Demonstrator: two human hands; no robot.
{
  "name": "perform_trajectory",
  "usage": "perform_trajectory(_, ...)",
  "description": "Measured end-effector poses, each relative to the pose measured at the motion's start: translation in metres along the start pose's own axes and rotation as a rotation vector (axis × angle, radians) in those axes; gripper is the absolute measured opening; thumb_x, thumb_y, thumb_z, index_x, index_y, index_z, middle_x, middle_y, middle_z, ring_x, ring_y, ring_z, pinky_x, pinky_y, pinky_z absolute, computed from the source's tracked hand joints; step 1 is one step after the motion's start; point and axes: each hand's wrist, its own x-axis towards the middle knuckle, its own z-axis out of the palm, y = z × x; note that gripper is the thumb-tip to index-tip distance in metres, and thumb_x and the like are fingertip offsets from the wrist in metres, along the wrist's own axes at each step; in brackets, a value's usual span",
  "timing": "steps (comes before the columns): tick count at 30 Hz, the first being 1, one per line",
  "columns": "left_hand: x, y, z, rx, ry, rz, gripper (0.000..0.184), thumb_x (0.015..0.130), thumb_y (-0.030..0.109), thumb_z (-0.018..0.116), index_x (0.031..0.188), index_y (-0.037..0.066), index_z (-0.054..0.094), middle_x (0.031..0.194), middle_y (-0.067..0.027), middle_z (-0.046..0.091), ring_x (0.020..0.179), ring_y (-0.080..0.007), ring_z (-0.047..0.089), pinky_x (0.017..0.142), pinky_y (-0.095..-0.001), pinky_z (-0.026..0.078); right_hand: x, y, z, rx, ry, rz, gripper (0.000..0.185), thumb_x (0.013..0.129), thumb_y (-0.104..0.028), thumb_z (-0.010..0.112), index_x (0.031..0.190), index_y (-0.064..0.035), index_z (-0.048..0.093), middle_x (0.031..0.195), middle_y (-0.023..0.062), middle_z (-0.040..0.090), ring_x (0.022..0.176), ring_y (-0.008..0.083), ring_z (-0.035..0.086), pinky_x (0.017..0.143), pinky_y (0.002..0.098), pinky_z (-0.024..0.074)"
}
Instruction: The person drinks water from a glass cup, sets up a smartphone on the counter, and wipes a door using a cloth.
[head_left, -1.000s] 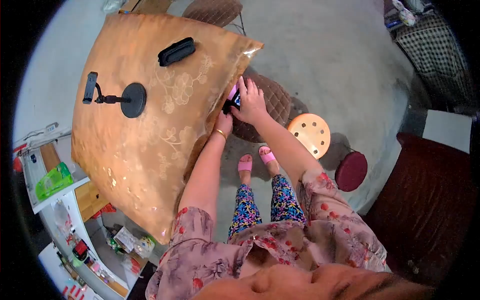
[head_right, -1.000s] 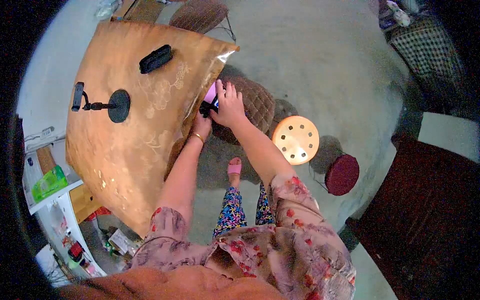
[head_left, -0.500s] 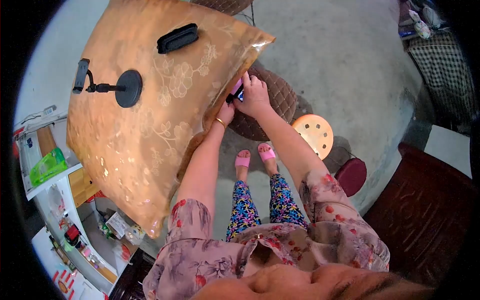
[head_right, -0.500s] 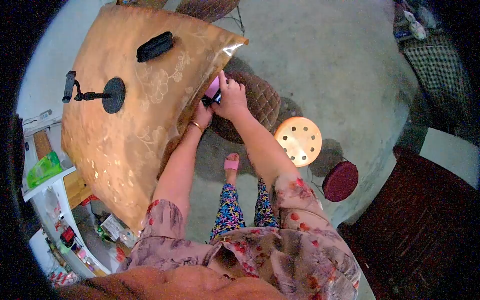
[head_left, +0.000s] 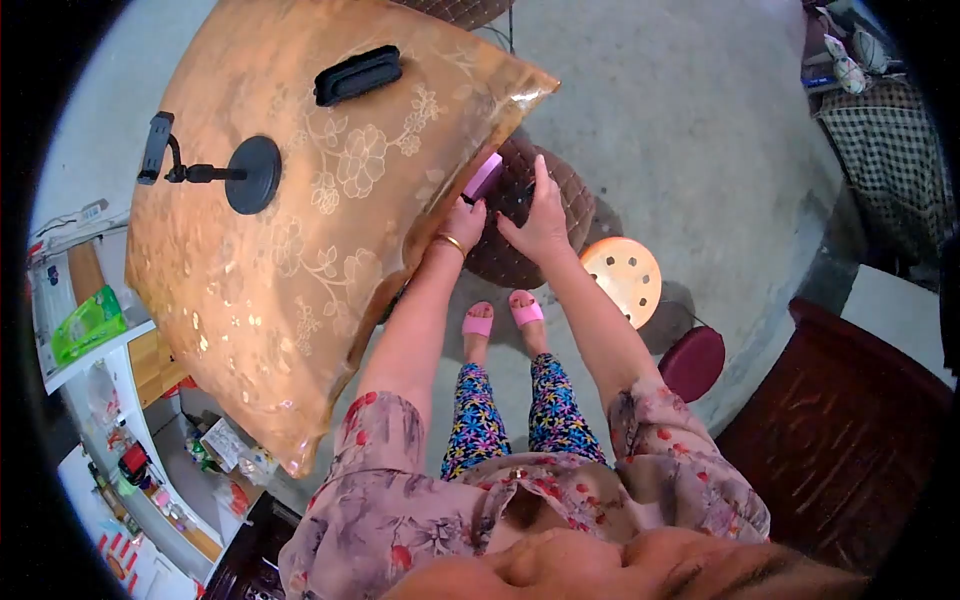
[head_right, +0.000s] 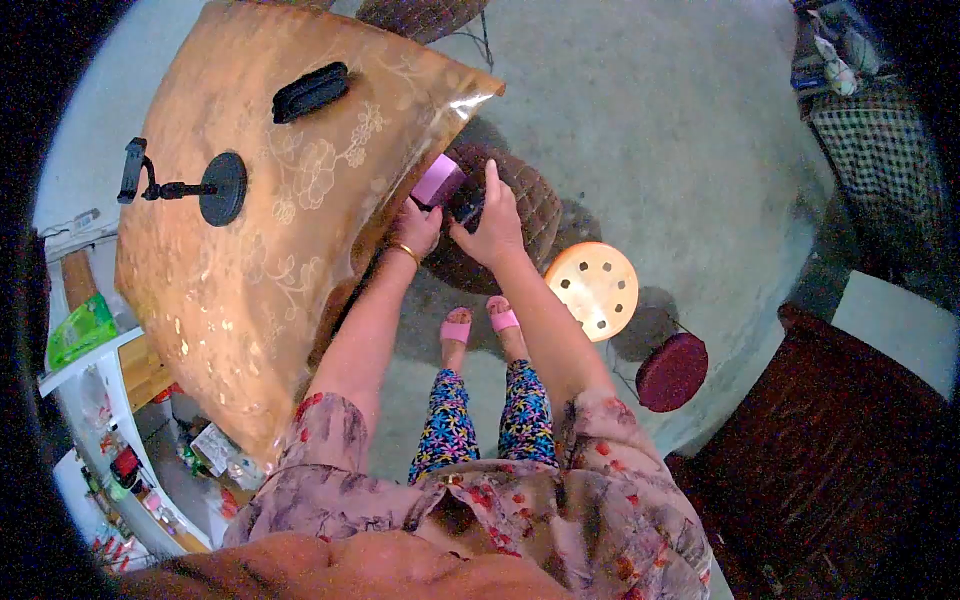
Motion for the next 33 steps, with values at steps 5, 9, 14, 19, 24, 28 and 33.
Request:
perform_trajectory(5, -0.002, 0.026, -0.009, -0.008, 0.117, 0.053, 0.057, 0.075, 0.028, 0.065, 0.116, -0.006, 0.045, 0.116, -0.0283, 0.053, 0.107, -0.0408, 0.053, 0.092, -0.0432, 0.041, -0.020, 0.007, -0.022, -0.010, 0.053, -0.040, 0.101, 0.062, -0.019, 0.075, 0.141, 0.0010, 0.015, 0.120, 0.0234, 0.045, 0.111, 0.0372, 0.046, 0.095, 0.0397, 0.0394)
perform_trajectory(9, -0.008, 0.038, -0.017, -0.080, 0.096, 0.061, 0.055, 0.075, 0.028, 0.065, 0.113, -0.006, 0.047, 0.112, -0.0279, 0.055, 0.102, -0.0409, 0.055, 0.087, -0.0442, 0.044, -0.039, 0.019, -0.037, 0.003, 0.024, 0.007, 0.103, 0.062, -0.019, 0.075, 0.141, 0.0009, 0.011, 0.118, 0.0227, 0.044, 0.110, 0.0378, 0.044, 0.095, 0.0422, 0.0382)
perform_trajectory(14, -0.002, 0.025, -0.006, -0.117, 0.062, 0.030, 0.048, 0.073, 0.026, 0.066, 0.106, -0.005, 0.052, 0.100, -0.0271, 0.060, 0.093, -0.0416, 0.059, 0.078, -0.0447, 0.048, -0.066, 0.025, -0.062, 0.007, 0.043, -0.001, 0.104, 0.060, -0.015, 0.077, 0.141, 0.0016, 0.013, 0.113, 0.0211, 0.046, 0.105, 0.0358, 0.048, 0.090, 0.0396, 0.0418)
perform_trajectory(19, -0.017, 0.035, -0.023, -0.138, -0.081, -0.144, 0.046, 0.071, 0.029, 0.067, 0.101, -0.003, 0.056, 0.095, -0.0267, 0.062, 0.091, -0.0412, 0.060, 0.076, -0.0453, 0.048, -0.086, 0.015, -0.089, -0.036, 0.024, 0.007, 0.106, 0.060, -0.016, 0.078, 0.140, 0.0029, 0.012, 0.114, 0.0207, 0.047, 0.105, 0.0357, 0.049, 0.090, 0.0400, 0.0413)
perform_trajectory(24, -0.081, 0.062, -0.078, -0.082, -0.074, -0.278, 0.053, 0.067, 0.026, 0.066, 0.109, -0.002, 0.052, 0.103, -0.0241, 0.061, 0.095, -0.0384, 0.060, 0.085, -0.0428, 0.048, -0.094, 0.007, -0.111, -0.086, -0.039, -0.062, 0.105, 0.061, -0.018, 0.079, 0.140, 0.0035, 0.014, 0.119, 0.0201, 0.046, 0.108, 0.0347, 0.048, 0.092, 0.0398, 0.0402)
perform_trajectory(28, -0.157, 0.030, -0.101, -0.042, 0.010, -0.242, 0.077, 0.067, 0.028, 0.068, 0.128, 0.000, 0.031, 0.119, -0.0246, 0.049, 0.104, -0.0399, 0.054, 0.088, -0.0437, 0.047, -0.096, -0.037, -0.127, -0.087, -0.168, -0.035, 0.104, 0.061, -0.021, 0.080, 0.140, 0.0046, 0.018, 0.119, 0.0194, 0.048, 0.112, 0.0331, 0.046, 0.094, 0.0388, 0.0383)
perform_trajectory(33, -0.277, -0.030, -0.138, -0.091, 0.015, -0.324, 0.087, 0.065, 0.028, 0.071, 0.131, 0.001, 0.023, 0.122, -0.0257, 0.043, 0.108, -0.0420, 0.050, 0.088, -0.0459, 0.046, -0.109, -0.076, -0.124, -0.126, -0.349, -0.226, 0.105, 0.059, -0.021, 0.079, 0.141, 0.0023, 0.017, 0.120, 0.0188, 0.046, 0.113, 0.0333, 0.046, 0.095, 0.0387, 0.0379)
